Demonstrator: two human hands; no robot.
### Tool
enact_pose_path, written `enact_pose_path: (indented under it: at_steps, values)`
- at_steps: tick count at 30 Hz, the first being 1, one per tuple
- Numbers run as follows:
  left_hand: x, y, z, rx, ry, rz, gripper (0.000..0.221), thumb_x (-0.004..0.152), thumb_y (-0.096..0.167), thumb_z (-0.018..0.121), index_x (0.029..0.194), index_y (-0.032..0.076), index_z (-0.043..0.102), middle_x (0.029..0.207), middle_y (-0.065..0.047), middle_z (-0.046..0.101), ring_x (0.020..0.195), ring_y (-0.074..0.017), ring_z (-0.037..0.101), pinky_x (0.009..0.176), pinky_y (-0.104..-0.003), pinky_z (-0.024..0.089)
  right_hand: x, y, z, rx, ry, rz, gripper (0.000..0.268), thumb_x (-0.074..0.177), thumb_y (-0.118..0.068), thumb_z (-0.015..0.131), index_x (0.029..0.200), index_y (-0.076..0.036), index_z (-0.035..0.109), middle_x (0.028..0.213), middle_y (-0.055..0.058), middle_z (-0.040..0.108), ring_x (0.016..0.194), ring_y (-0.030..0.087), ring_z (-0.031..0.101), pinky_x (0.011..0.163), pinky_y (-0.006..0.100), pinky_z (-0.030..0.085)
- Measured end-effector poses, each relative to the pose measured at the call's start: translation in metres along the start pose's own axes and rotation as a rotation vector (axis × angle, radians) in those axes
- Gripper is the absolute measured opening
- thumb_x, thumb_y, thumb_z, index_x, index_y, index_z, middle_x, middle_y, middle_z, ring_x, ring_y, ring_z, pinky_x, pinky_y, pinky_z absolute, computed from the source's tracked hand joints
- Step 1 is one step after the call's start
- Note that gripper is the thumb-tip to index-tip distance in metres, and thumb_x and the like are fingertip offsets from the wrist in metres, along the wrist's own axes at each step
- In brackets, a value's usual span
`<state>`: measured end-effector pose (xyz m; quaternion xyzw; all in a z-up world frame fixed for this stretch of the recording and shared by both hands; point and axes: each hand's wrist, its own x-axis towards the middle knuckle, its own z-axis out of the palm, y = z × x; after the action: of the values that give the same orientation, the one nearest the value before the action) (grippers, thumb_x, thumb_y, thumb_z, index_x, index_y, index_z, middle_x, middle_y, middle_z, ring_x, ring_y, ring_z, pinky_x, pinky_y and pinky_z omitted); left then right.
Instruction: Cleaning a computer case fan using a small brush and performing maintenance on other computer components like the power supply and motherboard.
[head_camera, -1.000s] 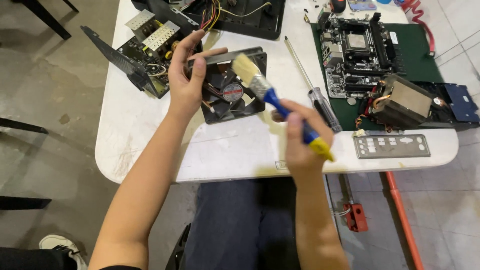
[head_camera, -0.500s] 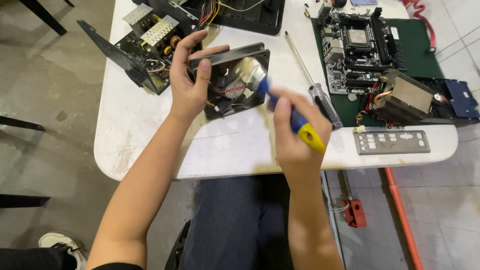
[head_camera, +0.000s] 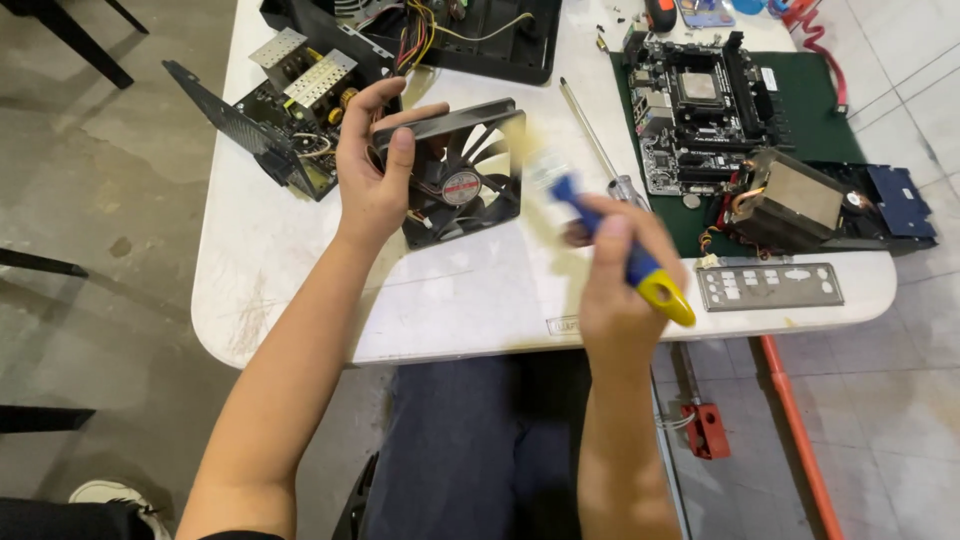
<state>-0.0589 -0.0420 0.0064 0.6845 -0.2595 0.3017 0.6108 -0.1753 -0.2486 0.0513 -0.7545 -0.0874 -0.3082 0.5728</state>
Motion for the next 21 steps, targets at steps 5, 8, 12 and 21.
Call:
enact_pose_path:
  at_steps: [5, 8, 12, 21]
  values:
    - [-0.002, 0.003, 0.002, -0.005, -0.016, 0.028, 0.046, 0.111, 0.044, 0.048, 0.138, 0.006, 0.044, 0.122, -0.016, 0.074, 0.126, -0.0249, 0.061, 0.12, -0.043, 0.037, -0.007, 0.019, 0.01, -0.043, 0.107, -0.073, 0.03, 0.11, -0.02, 0.049, 0.117, 0.002, 0.069, 0.094, 0.013, 0.072, 0.083, 0.019, 0.07, 0.077, 0.029, 0.056]
    - [-0.006, 0.004, 0.0, 0.066, -0.004, 0.096, 0.042, 0.113, 0.036, 0.048, 0.14, 0.005, 0.042, 0.126, -0.013, 0.072, 0.131, -0.0254, 0.052, 0.119, -0.043, 0.036, -0.007, 0.013, -0.001, 0.07, -0.023, -0.095, 0.029, 0.108, -0.013, 0.047, 0.115, 0.008, 0.066, 0.098, 0.02, 0.072, 0.082, 0.023, 0.075, 0.076, 0.03, 0.063]
    - [-0.014, -0.005, 0.0, 0.071, -0.12, 0.178, 0.055, 0.11, 0.036, 0.059, 0.149, 0.008, 0.032, 0.13, -0.016, 0.073, 0.109, -0.0283, 0.076, 0.094, -0.036, 0.054, 0.019, 0.035, -0.032, -0.053, 0.148, -0.095, 0.016, 0.111, -0.016, 0.053, 0.11, -0.001, 0.06, 0.104, 0.014, 0.065, 0.075, 0.018, 0.066, 0.069, 0.027, 0.059]
    - [-0.017, -0.013, 0.005, 0.135, -0.249, 0.211, 0.041, 0.1, 0.023, 0.075, 0.132, 0.006, 0.056, 0.117, -0.013, 0.074, 0.094, -0.0232, 0.075, 0.079, -0.029, 0.061, 0.093, -0.013, -0.026, 0.006, 0.023, -0.222, 0.016, 0.112, -0.014, 0.067, 0.103, -0.01, 0.055, 0.092, 0.005, 0.058, 0.076, 0.013, 0.061, 0.066, 0.024, 0.058]
